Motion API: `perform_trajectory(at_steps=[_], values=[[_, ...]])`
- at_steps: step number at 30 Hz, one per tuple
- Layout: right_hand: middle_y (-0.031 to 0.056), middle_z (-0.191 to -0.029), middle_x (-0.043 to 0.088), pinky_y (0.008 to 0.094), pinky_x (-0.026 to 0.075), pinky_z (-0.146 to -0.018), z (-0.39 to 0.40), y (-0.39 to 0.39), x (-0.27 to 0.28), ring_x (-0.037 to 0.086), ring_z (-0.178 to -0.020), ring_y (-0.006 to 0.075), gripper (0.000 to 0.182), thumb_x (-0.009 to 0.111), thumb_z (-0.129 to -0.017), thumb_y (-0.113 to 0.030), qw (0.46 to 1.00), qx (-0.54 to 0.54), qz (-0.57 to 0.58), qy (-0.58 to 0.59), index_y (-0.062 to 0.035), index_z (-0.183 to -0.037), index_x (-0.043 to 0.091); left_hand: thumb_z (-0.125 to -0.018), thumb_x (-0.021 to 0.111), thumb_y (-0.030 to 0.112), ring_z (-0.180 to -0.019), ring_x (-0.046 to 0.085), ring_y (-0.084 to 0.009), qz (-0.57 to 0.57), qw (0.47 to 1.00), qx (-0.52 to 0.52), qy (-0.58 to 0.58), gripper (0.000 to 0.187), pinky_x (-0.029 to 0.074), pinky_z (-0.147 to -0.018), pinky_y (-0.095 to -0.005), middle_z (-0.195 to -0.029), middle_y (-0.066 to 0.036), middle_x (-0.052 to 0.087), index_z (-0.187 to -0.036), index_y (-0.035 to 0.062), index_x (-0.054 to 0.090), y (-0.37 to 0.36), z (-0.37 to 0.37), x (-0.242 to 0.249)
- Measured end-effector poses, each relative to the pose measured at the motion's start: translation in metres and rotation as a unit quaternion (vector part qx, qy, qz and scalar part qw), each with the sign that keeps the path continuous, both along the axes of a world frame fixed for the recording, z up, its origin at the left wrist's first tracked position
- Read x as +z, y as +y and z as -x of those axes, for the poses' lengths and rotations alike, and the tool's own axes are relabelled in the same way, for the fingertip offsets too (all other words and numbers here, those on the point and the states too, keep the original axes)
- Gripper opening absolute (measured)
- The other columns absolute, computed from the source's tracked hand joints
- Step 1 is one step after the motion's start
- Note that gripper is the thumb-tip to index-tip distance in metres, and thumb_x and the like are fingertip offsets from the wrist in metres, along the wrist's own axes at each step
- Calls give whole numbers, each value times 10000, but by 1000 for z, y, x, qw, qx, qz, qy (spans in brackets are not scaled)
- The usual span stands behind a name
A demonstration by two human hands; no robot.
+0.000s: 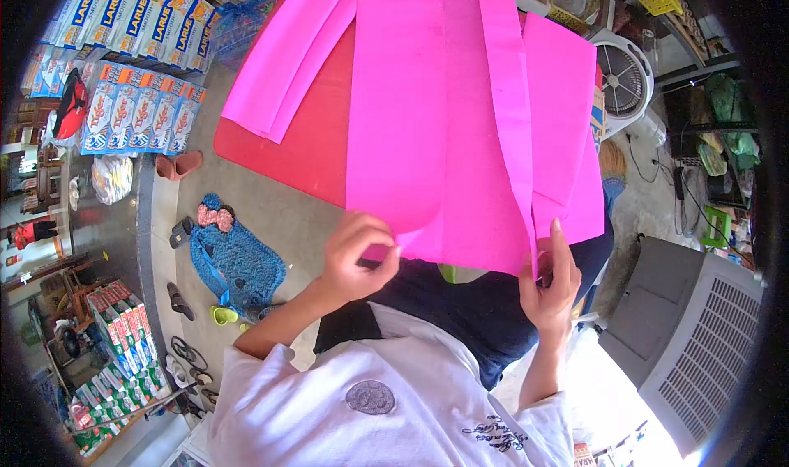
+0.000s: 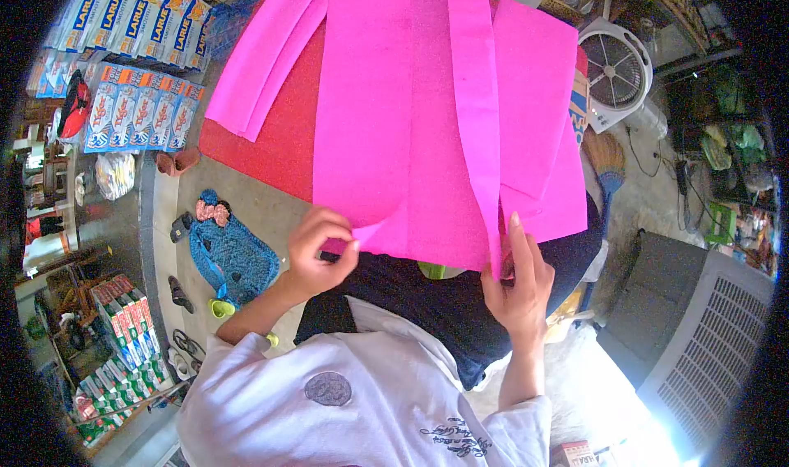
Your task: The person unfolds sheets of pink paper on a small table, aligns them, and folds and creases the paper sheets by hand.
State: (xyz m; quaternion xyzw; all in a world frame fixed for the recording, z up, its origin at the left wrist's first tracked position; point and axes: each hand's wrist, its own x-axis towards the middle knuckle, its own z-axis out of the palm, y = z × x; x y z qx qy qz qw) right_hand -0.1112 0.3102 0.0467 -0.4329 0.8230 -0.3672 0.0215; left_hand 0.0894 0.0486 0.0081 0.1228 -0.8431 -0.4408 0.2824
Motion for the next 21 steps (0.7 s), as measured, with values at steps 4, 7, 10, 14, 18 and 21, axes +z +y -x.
perform_trajectory(at_steps=[4,7,10,14,18,21], values=[[181,-1238,655,390,601,-656,14,0,16,686,-740,266,851,765,-691,-4,993,77,-77,35,-120,-1512,576,-923,741,-5,-846,624,-168,-194,973,120,34,114,480,-803,-304,-902,-71,656,-947,15,631,-2,-15,-11],[189,-1426,586,390,618,-679,21,-6,33,706,-788,258,783,771,-677,-20,981,120,-137,63,-188,-1434,661,-1024,685,78,-851,572,-77,-330,920,208,34,84,447,-797,-247,-903,15,619,-1014,27,618,-5,-23,-9],[193,-1511,539,388,628,-708,27,-12,41,720,-835,259,686,790,-666,-43,971,153,-150,101,-187,-1334,727,-1087,607,184,-835,588,-63,-454,858,217,104,103,461,-735,-245,-943,12,635,-1086,83,585,-23,-34,-17],[201,-1486,559,394,631,-759,36,-9,44,722,-885,272,604,847,-656,-100,962,181,-164,119,-143,-1250,748,-1089,568,231,-969,645,-121,-497,817,260,137,146,491,-896,-307,-1035,-4,655,-1111,91,601,-37,-47,-26],[200,-1362,630,400,623,-796,46,4,35,728,-939,293,597,873,-628,-127,950,187,-198,154,-124,-1212,751,-1069,577,207,-989,664,-129,-506,798,302,127,130,510,-873,-307,-1073,-22,677,-1111,87,603,-40,-58,-32],[196,-1261,658,405,609,-756,53,20,24,729,-923,308,594,864,-628,-87,951,184,-210,133,-116,-1211,752,-1046,611,196,-954,687,-148,-494,784,366,78,108,532,-802,-309,-1047,-27,688,-1084,95,605,-40,-65,-35]])
